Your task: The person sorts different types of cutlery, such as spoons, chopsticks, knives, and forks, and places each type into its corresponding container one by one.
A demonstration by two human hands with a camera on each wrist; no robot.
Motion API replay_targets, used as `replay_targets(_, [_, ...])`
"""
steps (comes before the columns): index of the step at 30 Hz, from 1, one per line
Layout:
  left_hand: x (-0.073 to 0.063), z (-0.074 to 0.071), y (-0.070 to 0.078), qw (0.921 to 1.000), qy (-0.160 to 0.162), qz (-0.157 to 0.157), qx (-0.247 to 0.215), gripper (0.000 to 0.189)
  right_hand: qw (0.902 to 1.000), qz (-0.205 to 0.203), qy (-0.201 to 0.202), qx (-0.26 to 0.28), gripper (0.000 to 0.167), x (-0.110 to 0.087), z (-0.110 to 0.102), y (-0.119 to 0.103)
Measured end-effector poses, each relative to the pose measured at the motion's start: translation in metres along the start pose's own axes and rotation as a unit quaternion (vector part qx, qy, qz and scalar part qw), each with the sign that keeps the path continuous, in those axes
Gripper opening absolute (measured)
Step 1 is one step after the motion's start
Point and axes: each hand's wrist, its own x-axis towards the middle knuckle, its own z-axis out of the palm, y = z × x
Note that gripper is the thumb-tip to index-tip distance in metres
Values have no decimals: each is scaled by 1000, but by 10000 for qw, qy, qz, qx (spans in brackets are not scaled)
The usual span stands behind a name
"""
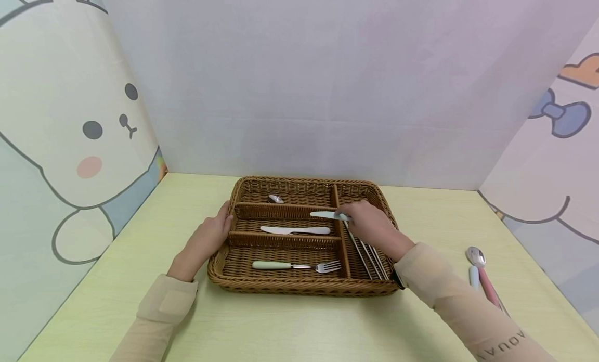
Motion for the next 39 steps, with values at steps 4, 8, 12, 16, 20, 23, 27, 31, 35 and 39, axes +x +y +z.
replay_targets(4, [0, 0, 1, 10000, -5, 19, -20, 52, 9997, -226, -49, -107, 31, 6, 5, -7])
replay_targets(8, [0, 0, 1, 10000, 6, 23, -33, 52, 9982, -525, -108, -249, 32, 11, 10, -13])
replay_targets(12, [1, 0, 1, 10000, 7, 12, -26, 52, 9962, -785, -121, -347, 28, 16, 14, -18])
replay_targets(16, [2, 1, 0, 10000, 0, 8, -11, 52, 9960, -826, -279, -217, 31, 21, 17, -21])
replay_targets(20, [2, 1, -1, 10000, 8, 10, 3, 53, 9956, -798, -441, -235, 32, 26, 22, -24])
replay_targets(23, [2, 2, -1, 10000, 17, 16, 3, 53, 9947, -825, -542, -302, 28, 29, 26, -27])
replay_targets(27, [2, 2, -2, 10000, 35, 30, 9, 53, 9937, -846, -656, -317, 22, 31, 29, -31])
replay_targets(31, [1, 2, -1, 10000, 47, 23, 10, 53, 9923, -975, -639, -421, 21, 33, 32, -35])
replay_targets(35, [1, 2, -1, 10000, 42, -4, -4, 53, 9903, -1111, -626, -547, 25, 34, 33, -39])
replay_targets(39, [1, 1, -1, 10000, 50, 3, 4, 52, 9886, -1184, -715, -588, 34, 35, 34, -40])
